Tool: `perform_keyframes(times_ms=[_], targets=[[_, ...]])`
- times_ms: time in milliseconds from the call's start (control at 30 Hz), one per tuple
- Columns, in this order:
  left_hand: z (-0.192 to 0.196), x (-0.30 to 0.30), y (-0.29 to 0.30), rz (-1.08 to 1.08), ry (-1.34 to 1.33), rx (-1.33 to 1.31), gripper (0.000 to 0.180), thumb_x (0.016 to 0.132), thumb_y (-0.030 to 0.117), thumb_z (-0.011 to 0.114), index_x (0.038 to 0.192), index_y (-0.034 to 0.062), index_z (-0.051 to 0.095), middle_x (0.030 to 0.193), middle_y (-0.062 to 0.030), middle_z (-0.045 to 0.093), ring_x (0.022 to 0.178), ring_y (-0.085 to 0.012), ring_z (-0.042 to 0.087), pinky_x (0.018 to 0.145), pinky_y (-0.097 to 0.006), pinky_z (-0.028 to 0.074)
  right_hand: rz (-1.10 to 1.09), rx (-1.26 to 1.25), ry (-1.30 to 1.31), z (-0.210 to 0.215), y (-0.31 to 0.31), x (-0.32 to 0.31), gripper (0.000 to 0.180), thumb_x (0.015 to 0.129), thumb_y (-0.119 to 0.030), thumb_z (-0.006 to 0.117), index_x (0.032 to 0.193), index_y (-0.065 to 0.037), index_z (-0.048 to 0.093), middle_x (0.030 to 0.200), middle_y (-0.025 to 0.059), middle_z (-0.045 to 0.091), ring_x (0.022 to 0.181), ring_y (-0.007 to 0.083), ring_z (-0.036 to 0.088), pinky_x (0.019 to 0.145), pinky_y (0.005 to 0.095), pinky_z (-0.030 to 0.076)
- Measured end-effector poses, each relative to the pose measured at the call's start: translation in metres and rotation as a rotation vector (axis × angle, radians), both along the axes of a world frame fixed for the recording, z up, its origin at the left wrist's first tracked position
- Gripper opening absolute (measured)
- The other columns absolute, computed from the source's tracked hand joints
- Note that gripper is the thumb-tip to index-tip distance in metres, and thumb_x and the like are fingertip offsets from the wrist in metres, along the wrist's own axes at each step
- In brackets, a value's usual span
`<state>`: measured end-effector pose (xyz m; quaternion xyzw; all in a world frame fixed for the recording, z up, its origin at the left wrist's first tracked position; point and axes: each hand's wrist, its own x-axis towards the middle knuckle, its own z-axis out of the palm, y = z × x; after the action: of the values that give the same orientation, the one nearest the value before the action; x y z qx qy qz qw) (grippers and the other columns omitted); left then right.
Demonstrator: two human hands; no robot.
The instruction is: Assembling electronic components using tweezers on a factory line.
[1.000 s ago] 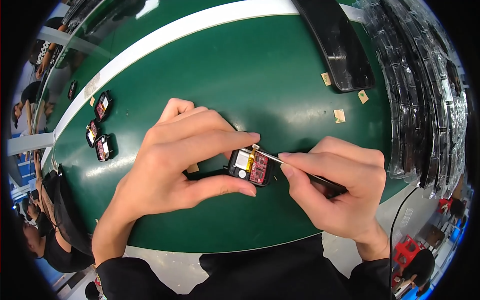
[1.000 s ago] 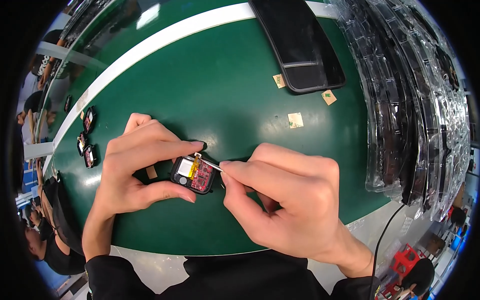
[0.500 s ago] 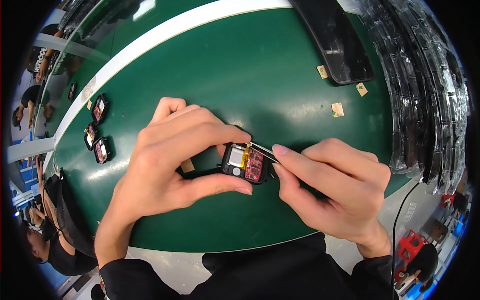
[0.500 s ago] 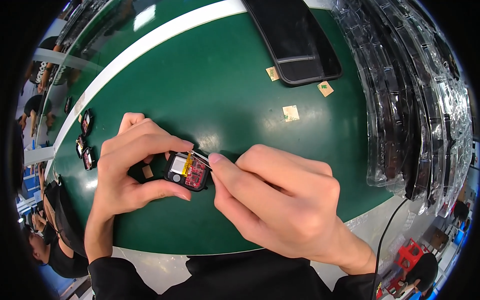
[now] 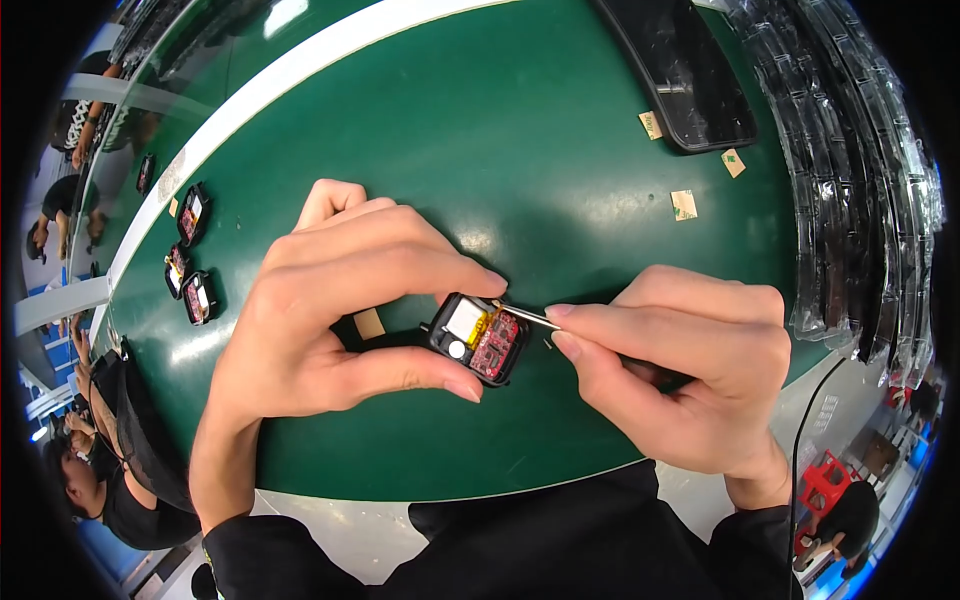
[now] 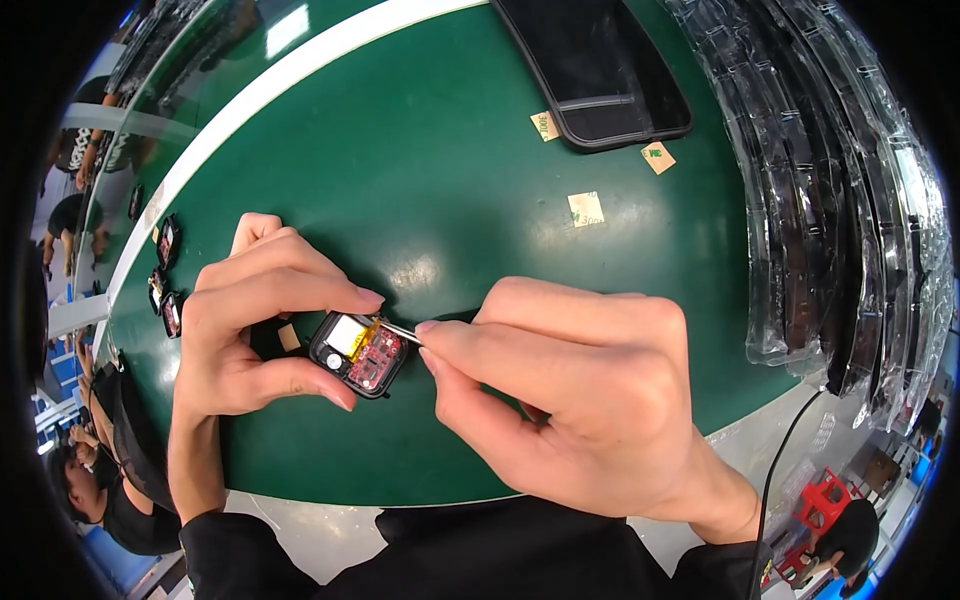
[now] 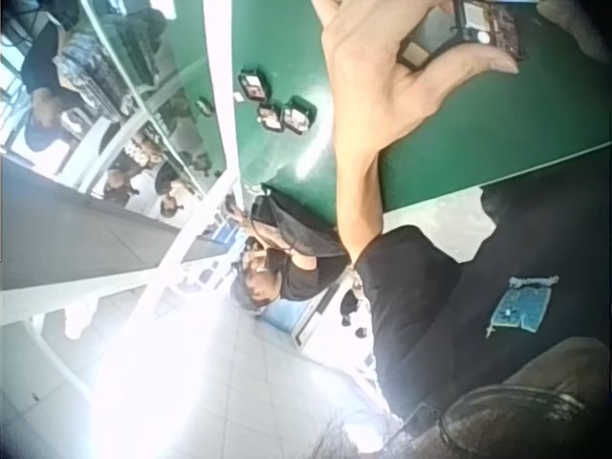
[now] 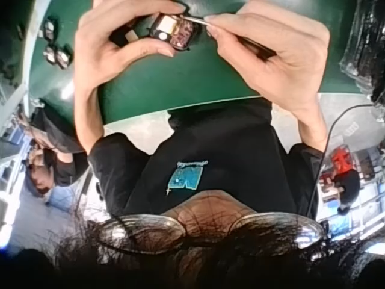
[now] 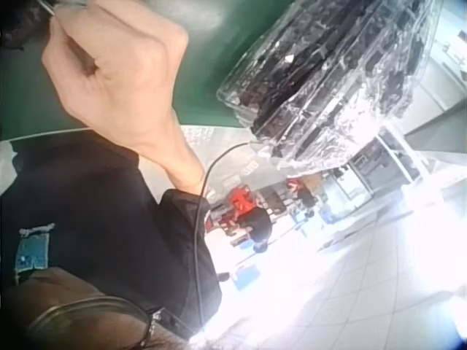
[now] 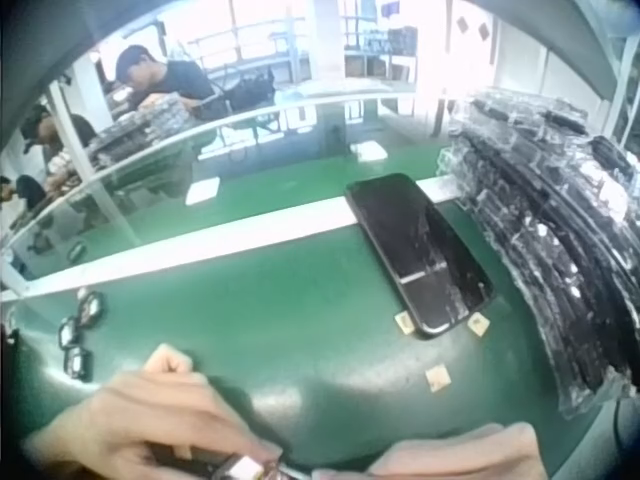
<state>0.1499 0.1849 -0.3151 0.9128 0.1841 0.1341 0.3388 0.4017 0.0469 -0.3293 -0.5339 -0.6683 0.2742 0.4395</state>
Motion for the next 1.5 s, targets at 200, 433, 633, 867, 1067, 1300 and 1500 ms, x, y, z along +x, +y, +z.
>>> perform_keyframes(times_ms=[200, 433, 633, 867, 1067, 1300, 1500], targets=[[0.003, 0.002, -0.002, 0.006, 0.022, 0.005, 0.068, 0.066, 0.057, 0.097, 0.109, 0.0057, 0.087, 0.093, -0.0025, 0.08, 0.082, -0.018, 0.067, 0.086, -0.037, 0.035, -0.003, -0.009, -0.006, -0.001, -0.001, -0.001, 0.025, 0.08, 0.012, 0.084, 0.102, 0.002, 0.088, 0.068, 0.0034, 0.068, 0.05, 0.0054, 0.056, 0.047, 0.0221, 0.038], [0.003, 0.003, -0.002, -0.015, 0.009, 0.059, 0.064, 0.066, 0.058, 0.097, 0.105, 0.0079, 0.087, 0.09, -0.0017, 0.078, 0.077, -0.0176, 0.064, 0.084, -0.037, 0.035, -0.005, 0.062, -0.041, -0.005, 0.0, -0.004, 0.026, 0.078, 0.013, 0.084, 0.102, 0.002, 0.088, 0.068, 0.0034, 0.068, 0.05, 0.0067, 0.056, 0.047, 0.0221, 0.039], [0.003, 0.003, -0.002, -0.024, 0.025, 0.095, 0.063, 0.066, 0.057, 0.097, 0.104, 0.0081, 0.086, 0.087, -0.0012, 0.076, 0.075, -0.0177, 0.062, 0.083, -0.037, 0.035, -0.018, 0.005, -0.049, 0.0, 0.0, -0.003, 0.029, 0.076, 0.012, 0.084, 0.102, 0.001, 0.088, 0.069, 0.0027, 0.068, 0.05, 0.0062, 0.055, 0.045, 0.0228, 0.038], [0.003, 0.004, -0.003, -0.017, 0.031, 0.067, 0.062, 0.066, 0.055, 0.099, 0.105, 0.0082, 0.086, 0.087, -0.001, 0.076, 0.075, -0.018, 0.062, 0.084, -0.037, 0.035, -0.01, 0.084, -0.049, -0.005, -0.002, -0.002, 0.028, 0.077, 0.011, 0.085, 0.102, 0.0, 0.088, 0.068, 0.0012, 0.067, 0.048, 0.0058, 0.053, 0.044, 0.0238, 0.036], [0.001, 0.003, -0.006, -0.01, 0.006, 0.054, 0.061, 0.065, 0.053, 0.101, 0.105, 0.0088, 0.086, 0.088, 0.0002, 0.076, 0.077, -0.0174, 0.063, 0.084, -0.037, 0.035, 0.009, 0.065, -0.057, -0.001, -0.005, -0.002, 0.023, 0.075, 0.009, 0.086, 0.097, 0.003, 0.082, 0.073, 0.0047, 0.064, 0.053, 0.018, 0.059, 0.047, 0.0314, 0.044], [0.003, 0.001, -0.002, -0.005, 0.001, 0.025, 0.06, 0.065, 0.046, 0.104, 0.108, 0.0088, 0.084, 0.087, 0.0005, 0.074, 0.076, -0.0171, 0.063, 0.085, -0.037, 0.036, -0.055, 0.033, 0.005, 0.002, -0.004, 0.001, 0.02, 0.079, 0.008, 0.085, 0.099, 0.002, 0.084, 0.07, 0.0037, 0.065, 0.047, 0.0119, 0.053, 0.044, 0.0287, 0.038], [0.007, 0.012, -0.004, -0.005, -0.045, 0.11, 0.052, 0.075, 0.034, 0.103, 0.116, 0.0111, 0.08, 0.084, 0.0024, 0.065, 0.076, -0.0161, 0.061, 0.083, -0.035, 0.037, -0.229, 0.149, 0.081, 0.005, -0.001, 0.0, 0.019, 0.083, 0.007, 0.085, 0.101, 0.002, 0.084, 0.069, 0.0037, 0.064, 0.046, 0.0076, 0.049, 0.043, 0.0276, 0.036]])
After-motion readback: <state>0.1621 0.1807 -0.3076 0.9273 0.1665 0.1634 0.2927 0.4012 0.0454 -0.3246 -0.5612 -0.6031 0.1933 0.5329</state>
